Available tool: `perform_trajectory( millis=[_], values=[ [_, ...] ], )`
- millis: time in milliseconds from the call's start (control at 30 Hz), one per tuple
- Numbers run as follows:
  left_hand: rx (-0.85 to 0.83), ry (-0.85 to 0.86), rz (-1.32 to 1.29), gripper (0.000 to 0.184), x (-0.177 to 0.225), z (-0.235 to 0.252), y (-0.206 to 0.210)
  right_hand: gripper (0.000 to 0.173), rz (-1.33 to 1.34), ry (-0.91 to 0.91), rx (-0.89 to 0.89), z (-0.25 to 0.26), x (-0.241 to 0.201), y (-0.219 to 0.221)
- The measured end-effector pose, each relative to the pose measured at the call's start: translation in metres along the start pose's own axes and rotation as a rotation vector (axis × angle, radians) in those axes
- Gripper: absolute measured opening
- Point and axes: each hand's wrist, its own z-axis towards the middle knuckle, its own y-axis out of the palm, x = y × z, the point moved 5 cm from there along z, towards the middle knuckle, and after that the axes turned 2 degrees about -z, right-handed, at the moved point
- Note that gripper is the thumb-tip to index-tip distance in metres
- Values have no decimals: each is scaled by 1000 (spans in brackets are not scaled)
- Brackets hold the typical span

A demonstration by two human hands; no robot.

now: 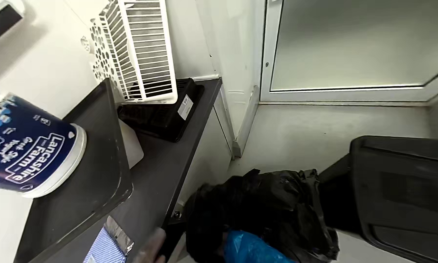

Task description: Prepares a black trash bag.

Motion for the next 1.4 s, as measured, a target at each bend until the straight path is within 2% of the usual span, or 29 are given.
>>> perform_trajectory(
  millis=[33,67,100,167,233,300,333,400,467,500,567,633,700,767,833,867,900,933,1000,1067,1133,1200,1367,1400],
  values=[
    [139,69,-129,35,8,6,-19,42,-183,-77,-10,5,6,0],
    [182,127,-280,31,14,13,-29,43,-318,-124,-22,7,9,-4],
    [114,153,-401,27,19,22,-30,43,-389,-172,14,14,17,-11],
    [-181,113,-417,34,29,46,-7,45,-306,-273,352,35,54,-26],
    [-466,22,-411,64,29,74,39,53,-108,6,197,17,64,-52],
    [-628,42,-484,96,34,102,89,53,-3,98,187,-12,64,-64],
    [-637,66,-552,100,44,116,109,54,-15,104,197,-23,62,-66],
    [-559,-1,-597,83,65,139,134,53,-57,114,183,-32,54,-56],
    [-532,-154,-631,52,77,156,153,51,-31,137,179,-30,48,-43],
    [-521,-229,-683,42,81,162,160,50,5,122,209,-29,50,-41],
    [-442,-309,-773,39,86,169,165,48,161,49,380,-29,75,-46],
    [-409,-323,-785,40,80,176,159,51,368,24,632,-34,123,-55],
    [-444,-306,-777,42,75,184,149,63,440,208,888,-40,194,-65],
    [-459,-303,-812,38,67,191,142,88,505,456,995,-32,263,-63],
    [-489,-321,-896,37,61,195,141,105,613,643,930,-4,306,-49],
    [-500,-340,-941,38,59,197,140,105,646,690,875,15,317,-39],
    [-505,-356,-975,39,56,199,139,96,631,726,795,34,322,-32],
    [-500,-369,-999,40,53,202,136,78,565,728,683,49,317,-29],
    [-481,-382,-1014,41,52,206,126,50,185,664,365,62,283,-48],
    [-461,-394,-1017,42,52,209,117,42,-34,626,300,59,241,-84],
    [-444,-403,-1026,44,51,211,112,41,-60,632,343,49,213,-123],
    [-434,-411,-1027,46,50,212,107,40,-10,666,430,36,203,-154],
    [-424,-406,-1033,45,47,224,102,32,371,572,867,25,193,-206],
    [-426,-395,-1023,44,46,226,101,32,398,539,899,27,187,-212]
  ],
)
